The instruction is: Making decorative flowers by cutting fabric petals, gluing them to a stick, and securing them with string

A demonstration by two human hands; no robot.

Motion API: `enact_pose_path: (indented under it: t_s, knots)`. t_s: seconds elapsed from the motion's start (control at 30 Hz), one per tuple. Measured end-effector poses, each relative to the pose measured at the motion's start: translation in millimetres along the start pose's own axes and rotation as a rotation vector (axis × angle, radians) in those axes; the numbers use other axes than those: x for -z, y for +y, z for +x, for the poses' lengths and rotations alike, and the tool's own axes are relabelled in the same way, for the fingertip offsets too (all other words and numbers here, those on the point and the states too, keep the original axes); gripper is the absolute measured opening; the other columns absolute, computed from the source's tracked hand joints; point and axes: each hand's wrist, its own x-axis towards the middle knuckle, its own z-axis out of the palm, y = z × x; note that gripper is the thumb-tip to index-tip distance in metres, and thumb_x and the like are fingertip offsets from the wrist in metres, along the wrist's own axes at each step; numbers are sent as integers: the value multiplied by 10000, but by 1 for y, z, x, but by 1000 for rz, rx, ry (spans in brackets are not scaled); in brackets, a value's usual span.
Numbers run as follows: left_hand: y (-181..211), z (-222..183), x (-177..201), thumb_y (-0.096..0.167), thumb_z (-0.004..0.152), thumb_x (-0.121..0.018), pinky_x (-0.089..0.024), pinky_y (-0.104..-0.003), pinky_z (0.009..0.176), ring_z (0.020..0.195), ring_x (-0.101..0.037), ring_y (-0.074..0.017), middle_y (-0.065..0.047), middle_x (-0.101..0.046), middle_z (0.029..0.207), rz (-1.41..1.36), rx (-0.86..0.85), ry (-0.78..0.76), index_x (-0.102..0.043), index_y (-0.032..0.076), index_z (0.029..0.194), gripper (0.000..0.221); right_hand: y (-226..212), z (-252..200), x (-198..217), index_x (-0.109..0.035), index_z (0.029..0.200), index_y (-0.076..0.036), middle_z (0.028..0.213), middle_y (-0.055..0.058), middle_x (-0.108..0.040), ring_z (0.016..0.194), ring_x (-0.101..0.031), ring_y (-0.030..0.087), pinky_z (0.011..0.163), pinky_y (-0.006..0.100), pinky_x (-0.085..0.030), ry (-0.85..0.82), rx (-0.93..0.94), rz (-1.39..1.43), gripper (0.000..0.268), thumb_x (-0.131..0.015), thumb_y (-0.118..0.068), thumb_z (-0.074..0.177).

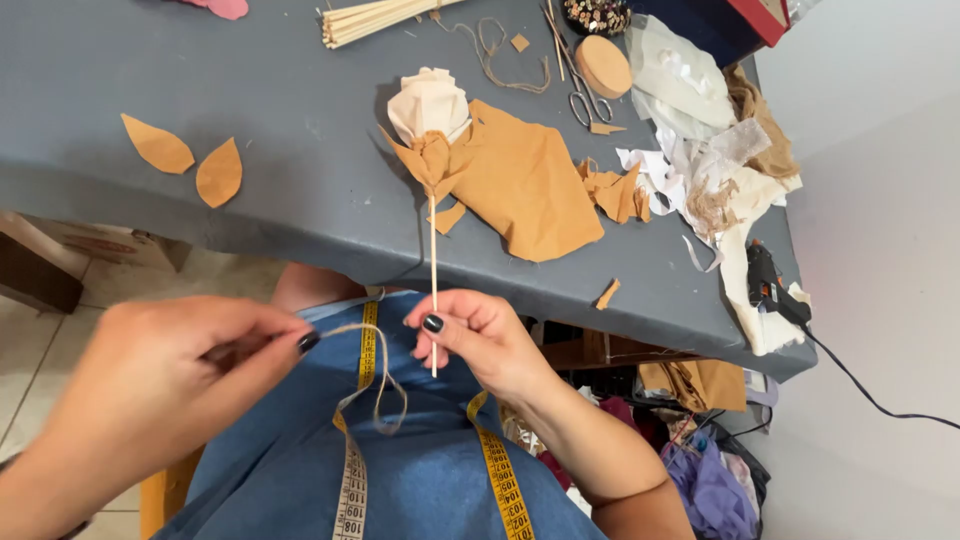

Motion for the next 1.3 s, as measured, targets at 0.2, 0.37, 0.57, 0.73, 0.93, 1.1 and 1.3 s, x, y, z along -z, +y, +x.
enact_pose_path:
  t_s: [0.2, 0.37, 0.57, 0.73, 0.93, 1.1, 1.3]
  knots:
    - [28, 50, -29, 276, 857, -751, -403, -233, 602, 584, -508, -4, 90, -708, 589, -196, 159, 77, -879, 230, 899, 143, -10, -25, -7, -691, 1118, -18, 877, 110, -744, 779, -717, 127, 724, 220, -594, -6, 148, -162, 210, -626, -203, 1042]
    - [59, 77, -53, 169, 910, -720, -451, -180, 576, 613, -548, 20, 25, -805, 709, -584, 12, 9, -840, 82, 825, 171, -10, -36, -9, -697, 1115, 13, 911, 133, -759, 828, -746, 157, 802, 264, -646, -52, 225, -245, 202, -627, -159, 1038]
    - [74, 78, -63, 152, 988, -651, -229, -239, 472, 511, -276, -67, 13, -657, 701, -922, 158, -228, -833, 10, 930, 238, 1, -40, -1, -689, 1132, -10, 920, 120, -748, 801, -713, 151, 758, 250, -598, -80, 163, -149, 206, -610, -185, 1056]
    - [81, 79, -61, 160, 952, -657, -290, -221, 415, 451, -333, -80, -64, -837, 1011, -943, 285, -249, -783, 13, 986, 197, 8, -40, 6, -680, 1143, -19, 919, 126, -745, 796, -709, 152, 751, 251, -596, -94, 136, -101, 208, -603, -193, 1061]
    - [81, 86, -55, 161, 915, -745, -321, -258, 414, 444, -348, -92, -29, -701, 814, -847, 400, -244, -779, 17, 1028, 186, 9, -32, 5, -672, 1166, -37, 928, 112, -748, 794, -711, 137, 749, 241, -591, -126, 92, -89, 227, -597, -227, 1065]
    - [76, 93, -58, 123, 894, -802, -355, -264, 426, 438, -386, -97, -14, -625, 680, -819, 402, -199, -751, 48, 922, 95, -9, -27, 7, -681, 1246, -51, 993, 142, -775, 856, -748, 133, 797, 230, -621, -129, 23, -170, 233, -585, -153, 1060]
    - [88, 90, -44, 120, 900, -797, -326, -237, 366, 494, -444, -73, -31, -672, 703, -799, 352, -236, -770, 43, 934, 88, -58, -15, 18, -675, 1099, -86, 1062, 69, -703, 797, -592, 140, 650, 245, -527, 473, 713, -1041, 316, -761, -324, 911]
